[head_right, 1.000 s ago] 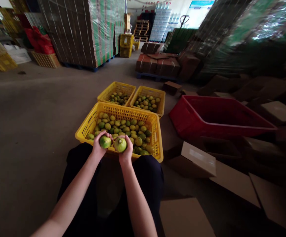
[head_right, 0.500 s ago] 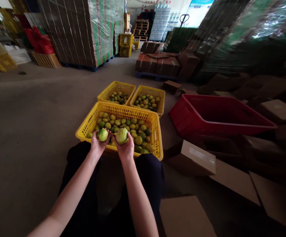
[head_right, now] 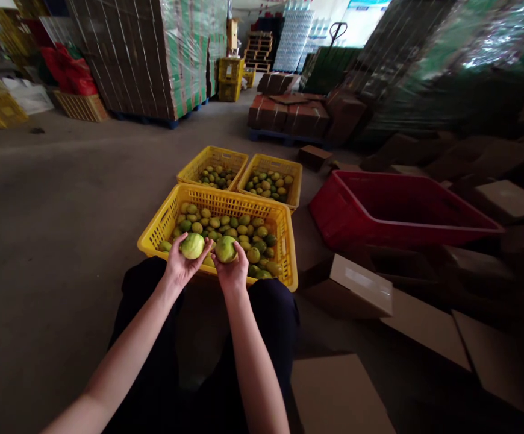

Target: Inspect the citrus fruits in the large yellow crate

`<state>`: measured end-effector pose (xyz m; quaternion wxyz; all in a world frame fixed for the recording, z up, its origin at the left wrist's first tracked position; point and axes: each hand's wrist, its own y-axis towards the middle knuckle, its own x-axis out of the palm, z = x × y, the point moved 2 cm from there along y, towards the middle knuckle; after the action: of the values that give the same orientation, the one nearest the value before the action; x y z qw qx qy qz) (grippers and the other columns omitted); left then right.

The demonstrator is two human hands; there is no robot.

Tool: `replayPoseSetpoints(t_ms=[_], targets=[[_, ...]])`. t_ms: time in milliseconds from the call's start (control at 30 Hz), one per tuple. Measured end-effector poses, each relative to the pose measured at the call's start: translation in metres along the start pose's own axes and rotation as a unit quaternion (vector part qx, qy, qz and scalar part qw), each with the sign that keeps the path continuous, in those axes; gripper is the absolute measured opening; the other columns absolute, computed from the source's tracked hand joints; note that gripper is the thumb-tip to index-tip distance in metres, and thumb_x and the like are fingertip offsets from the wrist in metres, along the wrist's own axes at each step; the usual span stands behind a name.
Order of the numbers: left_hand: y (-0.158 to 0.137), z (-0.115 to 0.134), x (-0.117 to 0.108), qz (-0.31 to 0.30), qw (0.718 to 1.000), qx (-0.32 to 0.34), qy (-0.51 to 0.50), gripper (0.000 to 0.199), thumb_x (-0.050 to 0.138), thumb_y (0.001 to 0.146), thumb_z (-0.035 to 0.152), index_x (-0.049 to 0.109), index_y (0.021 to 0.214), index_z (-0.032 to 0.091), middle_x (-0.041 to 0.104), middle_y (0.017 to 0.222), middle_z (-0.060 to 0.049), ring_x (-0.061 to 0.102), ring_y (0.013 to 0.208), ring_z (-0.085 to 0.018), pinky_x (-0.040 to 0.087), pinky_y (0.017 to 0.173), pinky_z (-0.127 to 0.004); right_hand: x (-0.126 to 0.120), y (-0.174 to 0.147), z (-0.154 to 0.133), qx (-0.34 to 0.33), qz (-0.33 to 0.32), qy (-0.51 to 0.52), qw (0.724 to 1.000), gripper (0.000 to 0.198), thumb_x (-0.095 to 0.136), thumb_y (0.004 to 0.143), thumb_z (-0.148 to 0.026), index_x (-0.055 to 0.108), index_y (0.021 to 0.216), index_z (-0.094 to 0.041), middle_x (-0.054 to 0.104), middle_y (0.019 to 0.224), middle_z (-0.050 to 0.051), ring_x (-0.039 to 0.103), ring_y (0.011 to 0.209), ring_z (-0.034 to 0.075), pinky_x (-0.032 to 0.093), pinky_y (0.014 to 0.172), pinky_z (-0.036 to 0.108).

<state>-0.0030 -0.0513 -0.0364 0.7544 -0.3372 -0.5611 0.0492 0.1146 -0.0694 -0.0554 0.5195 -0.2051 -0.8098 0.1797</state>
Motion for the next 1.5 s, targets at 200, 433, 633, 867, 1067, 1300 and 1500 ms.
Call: replayPoseSetpoints(t_ms=[200, 433, 633, 867, 1067, 1300, 1500], targets=[[0.004, 0.002, -0.002, 0.025, 1.0, -0.009, 0.014, 0.033, 0.043, 0.099, 0.034, 0.065, 0.104, 0.01, 0.069, 0.071, -0.007, 0.067, 0.06, -0.015, 0.059, 0.052, -0.022, -0.002, 0.006, 0.003, 0.013, 0.043, -0.007, 0.999, 0.017, 0.064, 0.09, -0.032, 0.064, 0.085, -0.016, 0.073, 0.069, 0.003, 0.072, 0.06, 0.015, 0.057, 0.05, 0.02], [0.02, -0.003, -0.014, 0.016, 0.999, 0.036, -0.006, 0.029, 0.04, 0.097, 0.02, 0.067, 0.105, 0.012, 0.072, 0.077, -0.006, 0.071, 0.07, -0.017, 0.059, 0.06, -0.025, -0.001, 0.006, 0.008, 0.015, -0.007, -0.028, 0.999, 0.036, 0.059, 0.093, -0.051, 0.065, 0.087, -0.016, 0.074, 0.074, 0.003, 0.063, 0.047, 0.011, 0.047, 0.037, 0.017], [0.018, 0.0, -0.013, -0.01, 0.997, 0.08, 0.01, 0.027, 0.05, 0.096, 0.03, 0.068, 0.084, 0.014, 0.071, 0.076, -0.005, 0.068, 0.066, -0.015, 0.055, 0.058, -0.023, 0.005, -0.005, 0.008, -0.007, -0.066, -0.021, 0.998, 0.042, 0.049, 0.095, -0.055, 0.067, 0.087, -0.019, 0.076, 0.083, 0.003, 0.067, 0.056, 0.013, 0.053, 0.046, 0.022], [-0.008, 0.004, -0.001, -0.137, 0.979, 0.069, 0.135, 0.059, 0.038, 0.101, 0.043, 0.056, 0.051, 0.017, 0.058, 0.056, -0.003, 0.057, 0.047, -0.014, 0.044, 0.045, -0.025, 0.003, -0.01, 0.011, -0.046, -0.196, -0.062, 0.978, 0.041, 0.055, 0.086, -0.06, 0.066, 0.077, -0.022, 0.069, 0.073, 0.002, 0.061, 0.052, 0.015, 0.045, 0.038, 0.023], [-0.012, 0.009, -0.004, -0.143, 0.969, 0.027, 0.2, 0.073, 0.024, 0.103, 0.043, 0.051, 0.039, 0.018, 0.049, 0.044, -0.005, 0.053, 0.039, -0.017, 0.044, 0.042, -0.029, -0.004, -0.012, 0.011, -0.036, -0.147, -0.098, 0.984, 0.044, 0.056, 0.085, -0.055, 0.061, 0.059, -0.02, 0.062, 0.06, 0.003, 0.063, 0.055, 0.018, 0.048, 0.04, 0.026], [-0.011, 0.018, -0.021, -0.176, 0.932, -0.109, 0.297, 0.07, 0.029, 0.1, 0.039, 0.061, 0.042, 0.018, 0.055, 0.042, -0.013, 0.063, 0.045, -0.025, 0.054, 0.058, -0.039, -0.01, -0.013, 0.005, 0.072, -0.303, -0.196, 0.93, 0.027, 0.077, 0.053, -0.034, 0.058, 0.046, -0.017, 0.064, 0.05, 0.007, 0.064, 0.045, 0.022, 0.052, 0.038, 0.034], [-0.02, 0.018, -0.019, -0.264, 0.871, -0.102, 0.401, 0.063, 0.034, 0.098, 0.033, 0.063, 0.043, 0.019, 0.061, 0.046, -0.014, 0.065, 0.049, -0.026, 0.054, 0.058, -0.038, -0.01, -0.018, 0.003, 0.136, -0.33, -0.221, 0.907, 0.023, 0.079, 0.052, -0.029, 0.062, 0.049, -0.013, 0.066, 0.053, 0.01, 0.068, 0.05, 0.025, 0.055, 0.042, 0.034]])
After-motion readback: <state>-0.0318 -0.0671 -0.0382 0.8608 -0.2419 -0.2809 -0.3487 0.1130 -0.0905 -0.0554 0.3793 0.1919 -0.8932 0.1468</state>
